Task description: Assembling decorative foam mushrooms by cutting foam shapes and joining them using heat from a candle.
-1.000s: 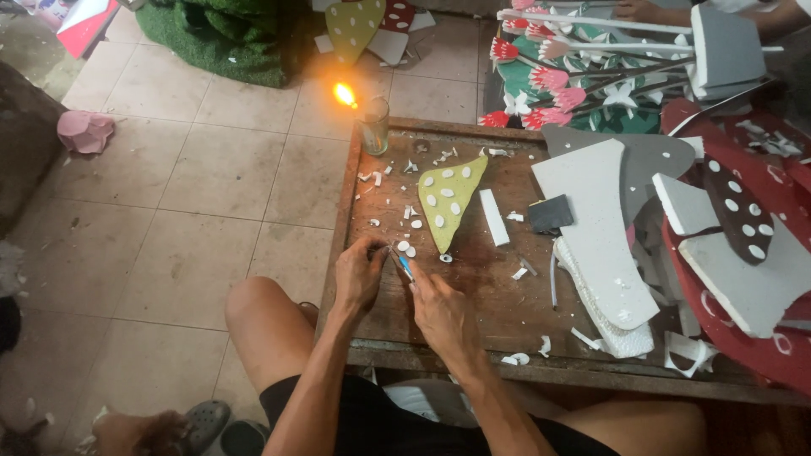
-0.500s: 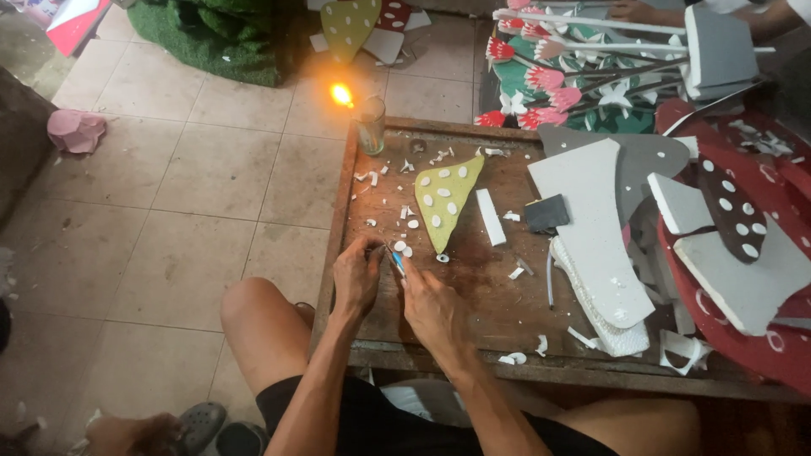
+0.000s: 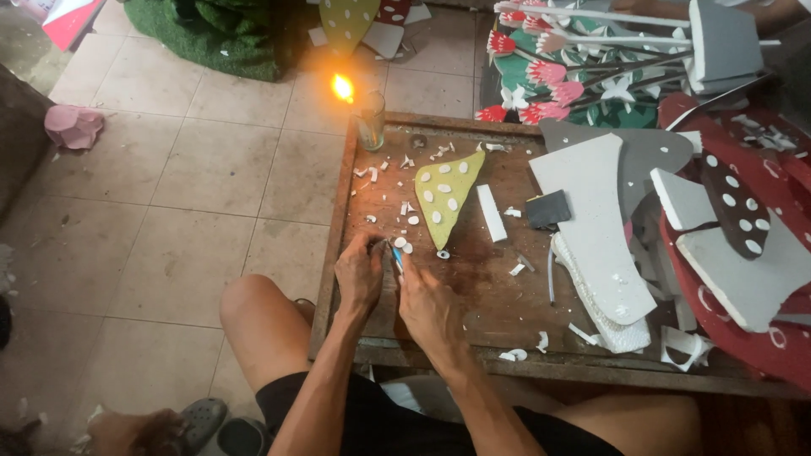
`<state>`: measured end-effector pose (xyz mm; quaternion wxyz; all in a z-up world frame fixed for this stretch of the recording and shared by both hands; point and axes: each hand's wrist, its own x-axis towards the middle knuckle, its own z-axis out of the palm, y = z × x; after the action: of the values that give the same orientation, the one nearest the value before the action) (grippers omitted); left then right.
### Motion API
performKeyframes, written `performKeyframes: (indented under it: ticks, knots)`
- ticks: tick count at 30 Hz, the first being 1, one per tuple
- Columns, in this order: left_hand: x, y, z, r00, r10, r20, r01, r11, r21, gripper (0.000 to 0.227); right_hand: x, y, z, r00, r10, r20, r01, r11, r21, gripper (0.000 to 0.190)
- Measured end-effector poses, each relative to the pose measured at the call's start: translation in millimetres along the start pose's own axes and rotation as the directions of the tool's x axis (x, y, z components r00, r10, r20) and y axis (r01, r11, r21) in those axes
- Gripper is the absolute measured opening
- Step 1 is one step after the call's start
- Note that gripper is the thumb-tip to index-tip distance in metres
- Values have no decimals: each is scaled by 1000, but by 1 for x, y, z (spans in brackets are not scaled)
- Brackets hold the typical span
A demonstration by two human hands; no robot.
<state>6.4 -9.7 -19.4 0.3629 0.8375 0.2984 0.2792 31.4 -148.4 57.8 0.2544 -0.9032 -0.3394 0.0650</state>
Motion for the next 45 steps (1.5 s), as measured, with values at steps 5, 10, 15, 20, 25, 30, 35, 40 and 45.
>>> performKeyframes:
  ticks: [5, 10, 15, 20, 25, 30, 35, 40, 45]
  knots:
    - [-2, -1, 3, 999, -21, -26, 20, 1000, -18, 4, -7, -1, -2, 1000, 18, 2, -18, 999, 35, 41]
    - [-2, -5, 3, 999, -31, -25, 30, 999, -41, 3, -4, -8, 8, 999, 19, -51, -17, 999, 46, 40]
    - [-1, -5, 4, 998, -53, -36, 50, 996, -80, 7, -4, -11, 4, 998, 1, -58, 5, 995, 102, 40]
    - [-1, -6, 5, 996, -76, -37, 72, 993, -98, 7, 0, -2, 17, 999, 7, -54, -3, 998, 62, 41]
    - [-1, 3, -1, 996, -81, -39, 76, 992, -104, 7, -3, -6, 14, 999, 16, -34, -13, 997, 79, 41]
    - [0, 1, 2, 996, -62, -70, 53, 992, -116, 7, 0, -16, -2, 1000, 31, -3, -30, 991, 127, 41]
    - [-1, -1, 2, 993, -48, -105, 35, 991, -130, 6, -5, -13, 5, 1000, 28, -9, -27, 991, 135, 41]
    - [0, 3, 0, 994, -45, -101, 34, 993, -113, 7, -5, -15, 1, 999, 51, 16, -53, 987, 155, 41]
    - [4, 10, -5, 975, -220, -27, 197, 915, -351, 15, -26, 3, -8, 998, 31, -45, -27, 997, 79, 39]
